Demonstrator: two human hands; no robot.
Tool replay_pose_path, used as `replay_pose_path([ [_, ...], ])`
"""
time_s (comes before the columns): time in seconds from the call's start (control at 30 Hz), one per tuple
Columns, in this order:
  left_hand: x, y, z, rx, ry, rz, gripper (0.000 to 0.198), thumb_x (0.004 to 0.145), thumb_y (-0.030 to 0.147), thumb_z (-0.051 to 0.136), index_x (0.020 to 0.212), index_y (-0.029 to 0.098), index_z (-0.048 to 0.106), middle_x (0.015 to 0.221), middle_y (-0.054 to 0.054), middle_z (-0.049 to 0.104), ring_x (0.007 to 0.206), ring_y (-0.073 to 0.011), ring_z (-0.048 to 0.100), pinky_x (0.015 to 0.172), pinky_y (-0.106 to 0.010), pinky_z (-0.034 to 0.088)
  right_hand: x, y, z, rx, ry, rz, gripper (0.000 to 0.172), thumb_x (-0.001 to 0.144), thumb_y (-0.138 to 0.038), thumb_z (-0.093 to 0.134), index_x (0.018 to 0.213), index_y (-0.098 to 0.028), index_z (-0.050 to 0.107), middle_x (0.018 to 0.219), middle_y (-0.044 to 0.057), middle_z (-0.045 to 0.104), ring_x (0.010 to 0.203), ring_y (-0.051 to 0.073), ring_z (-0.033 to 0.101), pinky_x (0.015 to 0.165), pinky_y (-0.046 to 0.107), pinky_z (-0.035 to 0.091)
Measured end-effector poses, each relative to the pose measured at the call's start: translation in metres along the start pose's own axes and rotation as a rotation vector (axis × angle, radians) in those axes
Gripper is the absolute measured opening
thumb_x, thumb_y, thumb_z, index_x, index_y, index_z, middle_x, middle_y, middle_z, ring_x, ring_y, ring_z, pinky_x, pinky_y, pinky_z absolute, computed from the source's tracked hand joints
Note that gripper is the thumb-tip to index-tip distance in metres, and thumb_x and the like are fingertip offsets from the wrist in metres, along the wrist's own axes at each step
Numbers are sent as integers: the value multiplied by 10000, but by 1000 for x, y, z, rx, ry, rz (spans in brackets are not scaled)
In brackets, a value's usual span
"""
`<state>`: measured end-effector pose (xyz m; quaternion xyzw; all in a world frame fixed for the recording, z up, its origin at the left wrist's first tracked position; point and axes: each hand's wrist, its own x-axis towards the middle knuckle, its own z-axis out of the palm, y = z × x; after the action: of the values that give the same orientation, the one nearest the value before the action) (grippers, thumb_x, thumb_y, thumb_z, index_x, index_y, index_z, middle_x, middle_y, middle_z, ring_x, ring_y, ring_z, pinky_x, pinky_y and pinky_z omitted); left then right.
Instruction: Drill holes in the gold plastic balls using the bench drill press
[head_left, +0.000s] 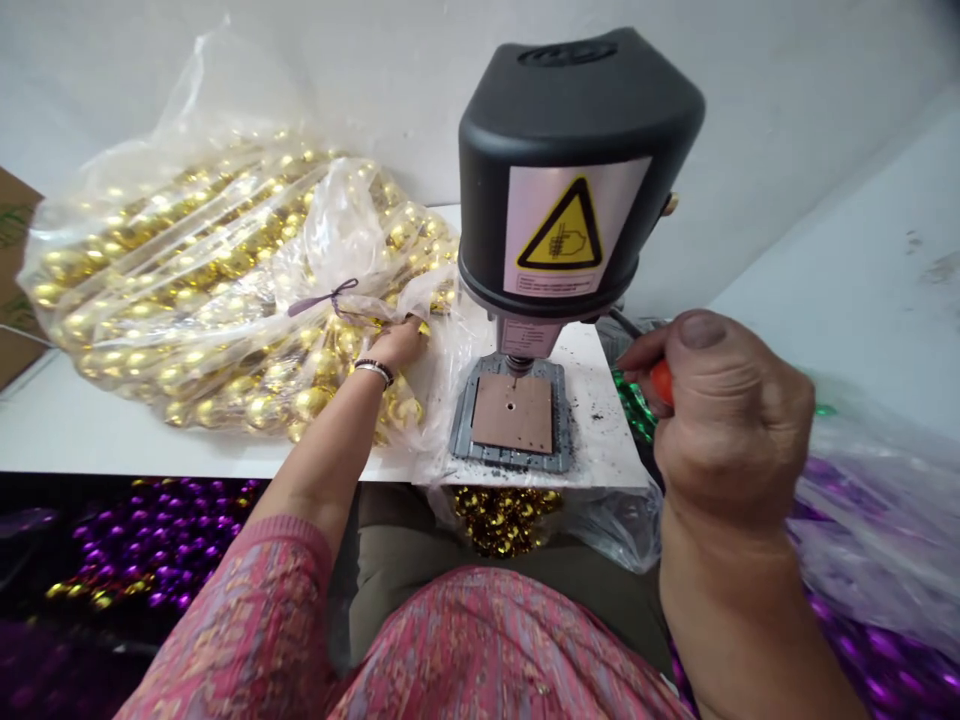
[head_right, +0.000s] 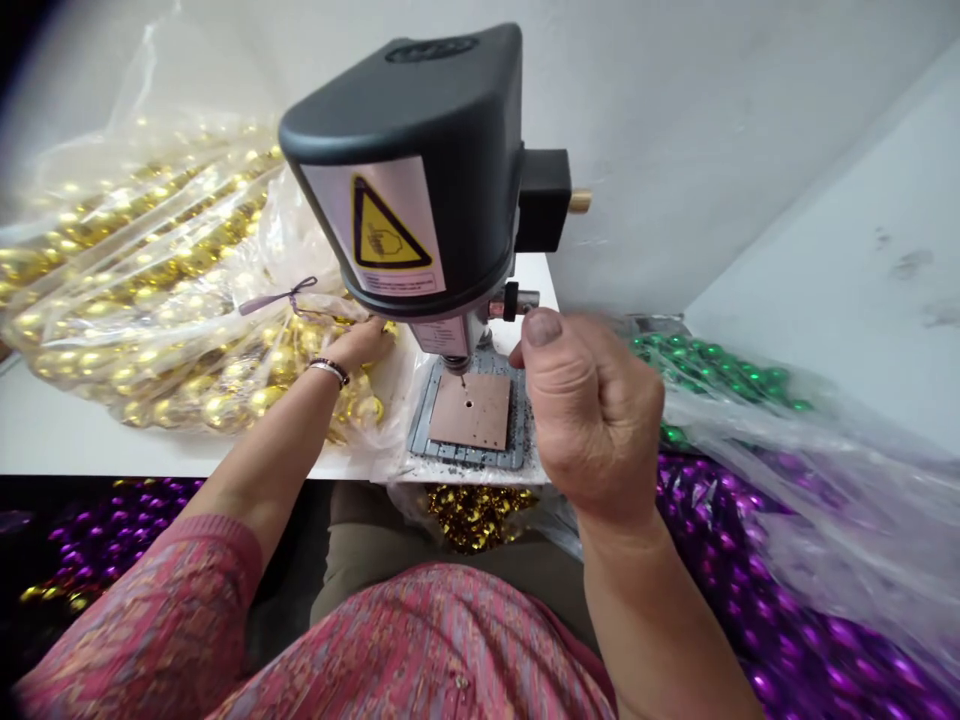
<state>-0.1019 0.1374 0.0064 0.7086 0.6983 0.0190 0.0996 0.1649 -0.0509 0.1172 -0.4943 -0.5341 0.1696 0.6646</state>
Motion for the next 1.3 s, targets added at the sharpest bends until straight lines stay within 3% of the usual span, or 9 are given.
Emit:
replay_pose_path([
  [0.13,-24,7,-5,-161,40,202,546,732,296,734,1247,141,643,1044,-123,696,1093,-282,606,961,-340,470,-2,3,2,7,48,-30,406,902,-500,574,661,-185,663,565,-41,512,568,63,500,645,279,411],
  [0.27,-68,16,-8,-771,85,283,455,707,346,776,1113,168,672,980,-64,662,937,-200,592,836,-295,494,-3,6,5,8,52,-39,427,899,-522,564,646,-186,641,542,-35,485,567,86,505,639,293,404],
  [0.4,-112,23,11,-1636,-266,169,340,808,482,705,937,178,624,792,-7,610,608,-80,516,557,-198,430,-3,10,6,3,39,-38,430,904,-549,540,647,-212,615,520,-40,441,513,88,435,578,295,355],
  [0.53,-137,28,32,-1901,-495,65,451,772,407,782,1132,222,584,853,-5,661,616,-87,609,527,-172,434,-2,11,6,27,22,-45,435,910,-547,533,625,-221,580,513,-39,408,507,90,406,566,297,327],
  [0.63,-143,31,38,-1891,-541,77,640,757,389,806,1310,277,502,948,-25,690,754,-147,694,580,-196,480,-2,9,6,56,-4,-40,425,908,-540,542,632,-218,575,516,-43,407,510,87,407,568,295,331],
  [0.73,-144,35,36,-1783,-538,73,669,779,398,779,1364,269,483,991,-52,697,830,-177,704,632,-229,505,-2,8,6,72,-11,-34,435,908,-545,539,630,-211,564,524,-45,411,513,83,405,557,290,329],
  [0.87,-142,44,31,-1444,-377,93,596,822,397,699,1371,235,536,1050,-67,699,834,-152,659,661,-245,496,-2,7,5,33,-21,-24,440,915,-554,517,651,-206,567,552,-46,450,537,76,431,587,276,372],
  [1.0,-138,57,29,-1056,-234,161,485,813,470,659,1201,180,669,973,-45,709,779,-146,617,658,-258,484,-2,7,4,46,-38,-24,447,922,-556,501,670,-195,578,578,-41,483,564,70,477,609,263,410],
  [1.3,-134,89,22,-590,-10,113,494,819,411,703,1229,140,650,1094,-112,732,979,-247,664,841,-335,491,-2,5,2,-33,-74,-47,481,935,-590,443,671,-207,568,551,-44,407,563,74,468,601,253,441],
])
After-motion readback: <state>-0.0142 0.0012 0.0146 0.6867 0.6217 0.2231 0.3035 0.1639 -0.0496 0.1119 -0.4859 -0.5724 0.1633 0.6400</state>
